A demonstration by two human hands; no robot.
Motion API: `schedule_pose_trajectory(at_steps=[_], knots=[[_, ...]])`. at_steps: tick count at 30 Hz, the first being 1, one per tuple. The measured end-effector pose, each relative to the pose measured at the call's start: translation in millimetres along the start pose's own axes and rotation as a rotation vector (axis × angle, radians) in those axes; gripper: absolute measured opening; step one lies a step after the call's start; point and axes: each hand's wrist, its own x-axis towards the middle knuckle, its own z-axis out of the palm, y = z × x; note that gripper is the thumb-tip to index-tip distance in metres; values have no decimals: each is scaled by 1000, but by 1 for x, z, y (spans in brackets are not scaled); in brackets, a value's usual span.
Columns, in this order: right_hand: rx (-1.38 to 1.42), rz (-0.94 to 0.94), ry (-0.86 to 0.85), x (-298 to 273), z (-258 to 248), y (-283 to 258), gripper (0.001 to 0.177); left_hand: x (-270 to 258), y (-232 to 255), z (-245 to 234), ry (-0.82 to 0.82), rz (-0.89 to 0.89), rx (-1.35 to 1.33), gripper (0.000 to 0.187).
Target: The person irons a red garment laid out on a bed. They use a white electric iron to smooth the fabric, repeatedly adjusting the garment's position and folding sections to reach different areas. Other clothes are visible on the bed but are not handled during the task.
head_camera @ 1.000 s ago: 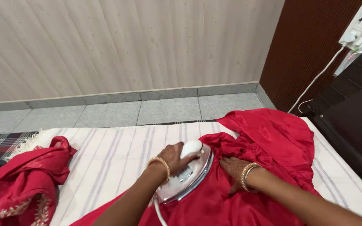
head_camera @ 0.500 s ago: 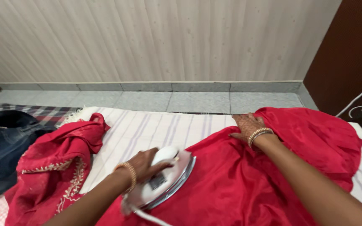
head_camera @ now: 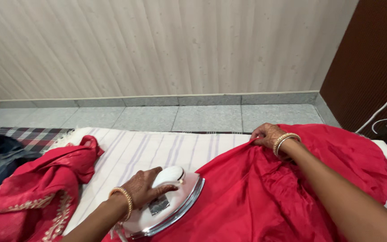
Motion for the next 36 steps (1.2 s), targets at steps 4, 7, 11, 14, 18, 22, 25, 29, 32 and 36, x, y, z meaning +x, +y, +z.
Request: schedule_pose_trajectory(at_steps=[4,7,11,14,18,22,25,29,32,36], knots=[[12,23,9,0,-1,5,14,28,47,-6,-39,11,26,96],[9,9,8,8,-3,13,11,46,77,-8,-73,-4,-19,98],[43,16,-7,6,-6,11,15,68,113,-7,-51,88,-23,94],[-35,105,51,-20,-18,-4,24,86,129,1,-62,124,-49,89],[-145,205,-27,-62,-34,-41,54,117,141,22,113,238,-43,87],[-251,232,-181,-102,-25,-70,76,132,163,39,199,114,-174,83],[-367,308,-165,-107,-11,-67,72,131,165,32,175,178,-195,80],[-298,214,13,-89,-1,-19,49,97,144,19,49,36,-221,82],[-163,170,139,-79,-2,3,37,49,120,8,-13,-45,-269,83],[-79,98,280,-77,-7,0,33,-11,83,-4,-111,-42,-309,88]])
